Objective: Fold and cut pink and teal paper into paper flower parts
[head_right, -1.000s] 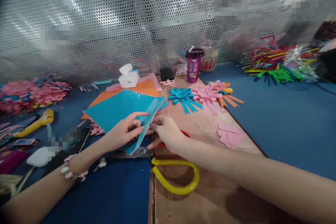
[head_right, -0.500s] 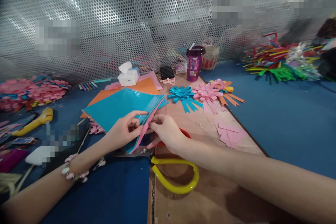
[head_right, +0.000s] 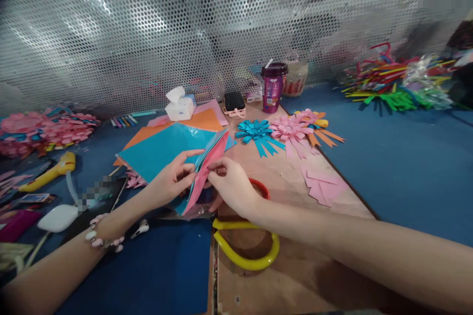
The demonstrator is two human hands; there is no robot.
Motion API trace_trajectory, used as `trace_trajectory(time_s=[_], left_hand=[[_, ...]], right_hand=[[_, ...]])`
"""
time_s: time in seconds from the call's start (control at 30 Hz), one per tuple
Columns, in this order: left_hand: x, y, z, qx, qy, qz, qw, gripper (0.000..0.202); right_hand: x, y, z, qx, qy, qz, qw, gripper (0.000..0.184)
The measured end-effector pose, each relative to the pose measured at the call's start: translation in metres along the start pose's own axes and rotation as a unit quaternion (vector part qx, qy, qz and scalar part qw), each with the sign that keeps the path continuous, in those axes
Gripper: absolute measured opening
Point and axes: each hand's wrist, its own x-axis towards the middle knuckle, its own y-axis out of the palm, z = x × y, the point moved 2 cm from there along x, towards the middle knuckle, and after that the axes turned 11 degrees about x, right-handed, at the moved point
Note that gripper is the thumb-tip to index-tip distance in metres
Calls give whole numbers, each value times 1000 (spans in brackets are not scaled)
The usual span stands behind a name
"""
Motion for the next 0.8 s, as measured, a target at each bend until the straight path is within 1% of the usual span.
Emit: trace_trajectory(time_s=[0.07, 0.13, 0.2, 0.3, 0.4, 0.47, 0.53, 0.6, 0.67, 0.73, 0.8], left_hand=[[0, 0, -1, -4, 2, 6, 1000, 54], [-1, 0, -2, -5, 3, 14, 1000, 54], [-1, 0, -4, 0, 3, 21, 1000, 54], [-1, 0, -4, 10, 6, 30, 999, 54], [-1, 1, -4, 16, 12, 32, 999, 53], [-2, 1, -3, 17, 13, 34, 999, 53], [-2, 1, -4, 17, 12, 36, 999, 53], [-2, 0, -5, 18, 13, 41, 999, 53], [-2, 0, -5, 19, 15, 47, 999, 53], [-2, 0, -5, 20, 17, 51, 998, 53], [-2, 0, -4, 21, 19, 54, 998, 53]], right_hand=[[-1, 1, 4, -19, 24, 8, 1000, 10], [0, 1, 8, -27, 37, 18, 999, 18], [1, 0, 9, -25, 50, 16, 998, 27], [4, -1, 8, -19, 65, 17, 998, 32], [4, -1, 8, -14, 68, 26, 997, 28], [4, -1, 9, -9, 58, 8, 998, 23], [3, -1, 9, -7, 42, -18, 999, 23], [3, -2, 9, -7, 25, -27, 999, 24], [3, -2, 8, -6, 15, -19, 1000, 20], [3, -3, 8, -10, 19, -5, 1000, 13], [2, -3, 7, -17, 31, 9, 999, 15]])
